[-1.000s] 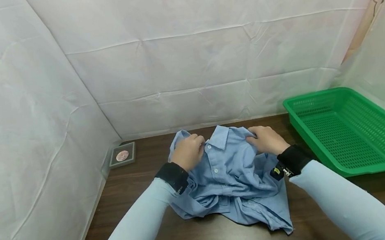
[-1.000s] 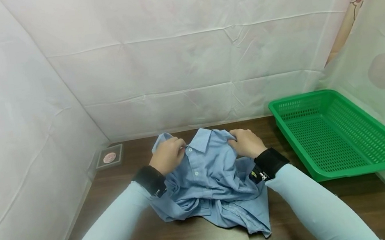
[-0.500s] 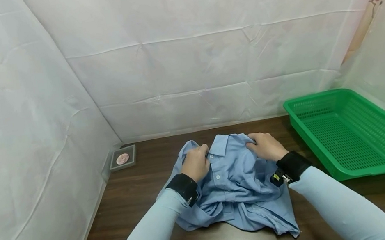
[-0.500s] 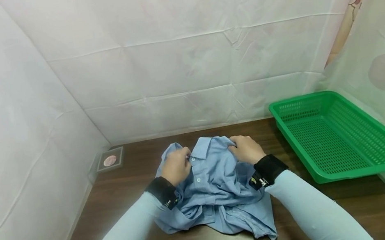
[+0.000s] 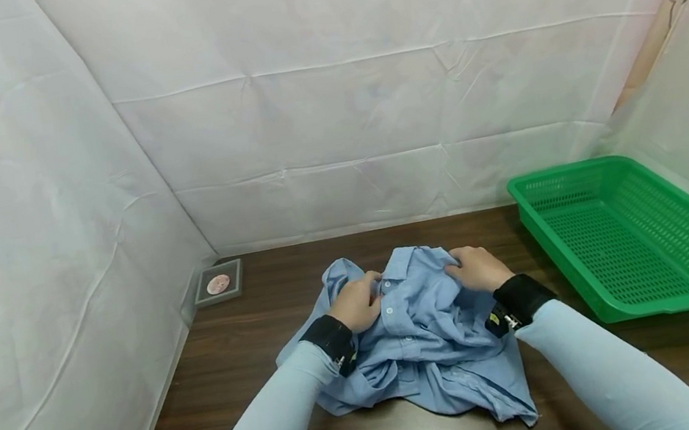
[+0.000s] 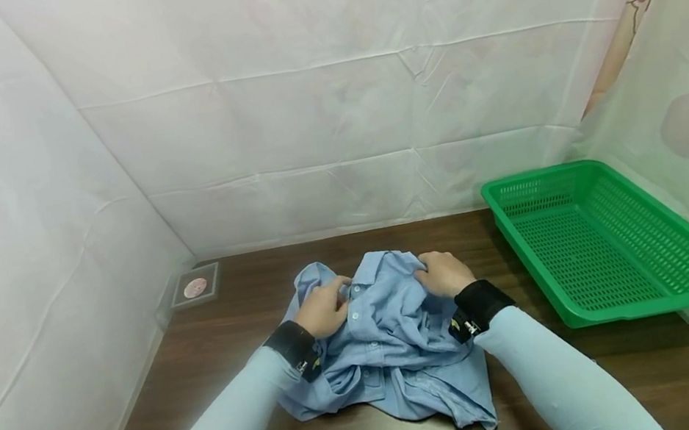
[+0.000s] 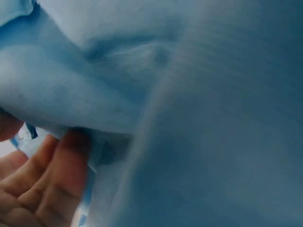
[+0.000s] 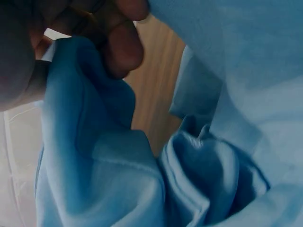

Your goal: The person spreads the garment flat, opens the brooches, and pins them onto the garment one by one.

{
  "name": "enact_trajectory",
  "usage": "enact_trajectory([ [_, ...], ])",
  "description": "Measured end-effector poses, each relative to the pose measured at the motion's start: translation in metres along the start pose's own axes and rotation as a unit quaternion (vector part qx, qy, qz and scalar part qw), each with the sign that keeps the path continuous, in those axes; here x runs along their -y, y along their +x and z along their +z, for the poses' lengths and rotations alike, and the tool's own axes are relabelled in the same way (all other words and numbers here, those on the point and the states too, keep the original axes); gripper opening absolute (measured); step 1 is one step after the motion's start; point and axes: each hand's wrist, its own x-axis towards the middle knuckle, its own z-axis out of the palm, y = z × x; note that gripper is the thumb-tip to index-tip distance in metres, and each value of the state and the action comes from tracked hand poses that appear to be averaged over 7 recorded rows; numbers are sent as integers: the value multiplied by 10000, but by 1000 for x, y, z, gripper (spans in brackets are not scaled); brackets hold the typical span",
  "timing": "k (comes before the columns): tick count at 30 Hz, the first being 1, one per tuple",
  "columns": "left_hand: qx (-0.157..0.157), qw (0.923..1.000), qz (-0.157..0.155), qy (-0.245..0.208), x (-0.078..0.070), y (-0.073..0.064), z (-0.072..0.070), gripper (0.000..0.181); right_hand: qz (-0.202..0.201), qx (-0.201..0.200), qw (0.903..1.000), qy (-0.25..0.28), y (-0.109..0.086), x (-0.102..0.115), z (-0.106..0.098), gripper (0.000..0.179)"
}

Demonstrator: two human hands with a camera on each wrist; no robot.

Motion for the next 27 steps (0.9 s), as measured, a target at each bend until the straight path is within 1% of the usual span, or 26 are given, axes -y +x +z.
enact_trajectory([
  [3,465,9989,-57,-84,6,0,2,45,70,142,9998,-104,1,-6,1,46],
  [4,554,9984,-77,-79,8,0,3,46,98,198,9997,-128,1,-8,1,48],
  [6,619,9981,-73,-5,11,1,3,47,173,269,9993,-169,2,-11,2,50],
  [9,587,9982,-74,48,17,3,-1,42,280,292,9991,-162,2,-12,0,50],
  [12,405,9988,-193,213,23,8,-8,34,335,185,9992,-133,3,-9,-5,48],
  [13,340,9988,-276,225,24,10,-11,32,338,129,9993,-122,4,-7,-7,47],
  [15,160,9979,-546,317,25,16,-20,28,297,8,9995,-115,6,-2,-14,46],
  [17,-21,9962,-818,297,25,23,-29,27,231,-105,9996,-118,10,4,-20,46],
  [20,-143,9926,-1194,182,25,34,-40,27,138,-171,9997,-131,20,14,-27,44],
  [22,-138,9912,-1311,102,26,42,-44,27,137,-131,9998,-94,28,19,-29,42],
  [24,-52,9902,-1391,86,29,49,-44,28,146,-28,9999,-64,37,23,-28,40],
  [27,168,9885,-1504,-34,34,59,-41,30,261,176,9995,18,51,25,-24,38],
])
